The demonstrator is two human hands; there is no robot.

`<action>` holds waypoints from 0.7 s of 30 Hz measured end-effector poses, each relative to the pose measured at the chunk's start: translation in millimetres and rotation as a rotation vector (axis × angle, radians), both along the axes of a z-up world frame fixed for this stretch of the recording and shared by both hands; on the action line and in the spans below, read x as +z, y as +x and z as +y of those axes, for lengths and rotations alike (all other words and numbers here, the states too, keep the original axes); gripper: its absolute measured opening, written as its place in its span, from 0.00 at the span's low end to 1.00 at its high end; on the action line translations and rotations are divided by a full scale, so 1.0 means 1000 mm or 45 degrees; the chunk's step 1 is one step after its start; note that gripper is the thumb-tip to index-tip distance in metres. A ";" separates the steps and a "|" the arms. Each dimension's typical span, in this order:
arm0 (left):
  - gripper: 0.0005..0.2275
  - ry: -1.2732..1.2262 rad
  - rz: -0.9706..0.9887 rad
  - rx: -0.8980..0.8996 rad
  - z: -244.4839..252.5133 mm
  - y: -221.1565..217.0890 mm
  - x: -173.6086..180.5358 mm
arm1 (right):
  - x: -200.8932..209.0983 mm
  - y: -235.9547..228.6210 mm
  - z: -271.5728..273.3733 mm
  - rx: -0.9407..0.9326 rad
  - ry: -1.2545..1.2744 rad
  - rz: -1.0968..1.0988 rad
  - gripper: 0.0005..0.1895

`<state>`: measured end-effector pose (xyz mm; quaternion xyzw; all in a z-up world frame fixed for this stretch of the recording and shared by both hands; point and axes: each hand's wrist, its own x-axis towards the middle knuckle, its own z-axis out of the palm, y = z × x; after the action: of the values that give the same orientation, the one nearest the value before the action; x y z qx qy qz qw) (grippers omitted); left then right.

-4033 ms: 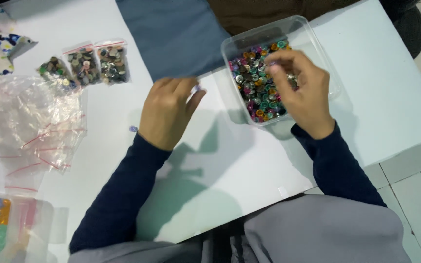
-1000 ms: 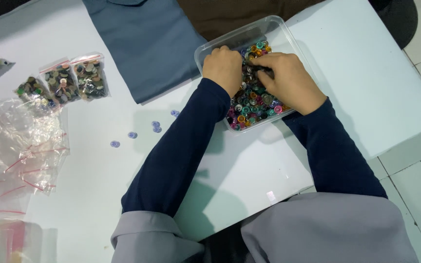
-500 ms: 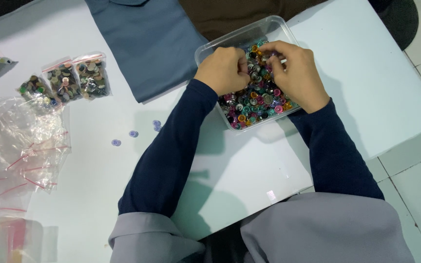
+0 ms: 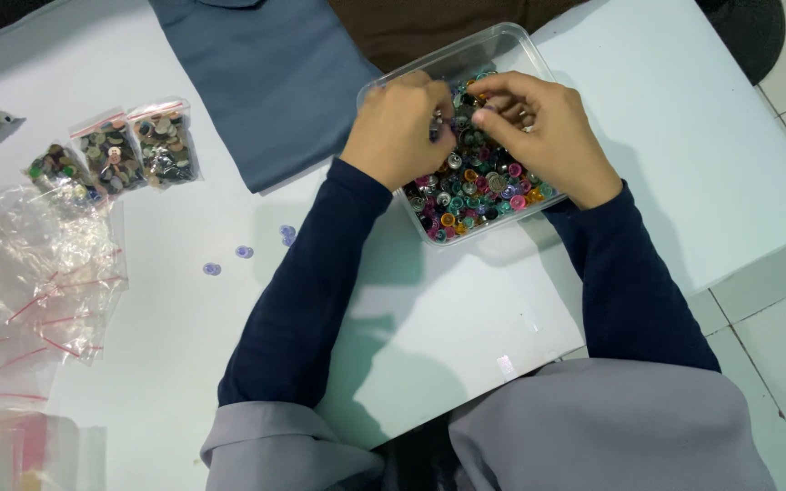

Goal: Sorting and bagging small colorful buttons at a workstation

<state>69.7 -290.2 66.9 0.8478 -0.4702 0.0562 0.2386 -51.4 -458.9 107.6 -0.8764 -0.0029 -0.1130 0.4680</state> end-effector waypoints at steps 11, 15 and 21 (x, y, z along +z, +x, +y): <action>0.03 0.392 -0.504 0.238 -0.006 -0.008 -0.019 | 0.001 0.000 0.001 0.010 -0.131 0.002 0.12; 0.05 0.309 -0.552 0.261 -0.009 -0.007 -0.027 | -0.001 0.001 0.001 -0.001 -0.139 0.039 0.13; 0.05 -0.218 -0.584 0.188 0.028 -0.038 0.038 | 0.000 0.002 0.001 0.037 -0.127 -0.024 0.15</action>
<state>31.9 -262.6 105.3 0.8218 -0.4422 0.3039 0.1919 -49.2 -457.7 107.6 -0.8975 -0.0255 -0.1141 0.4253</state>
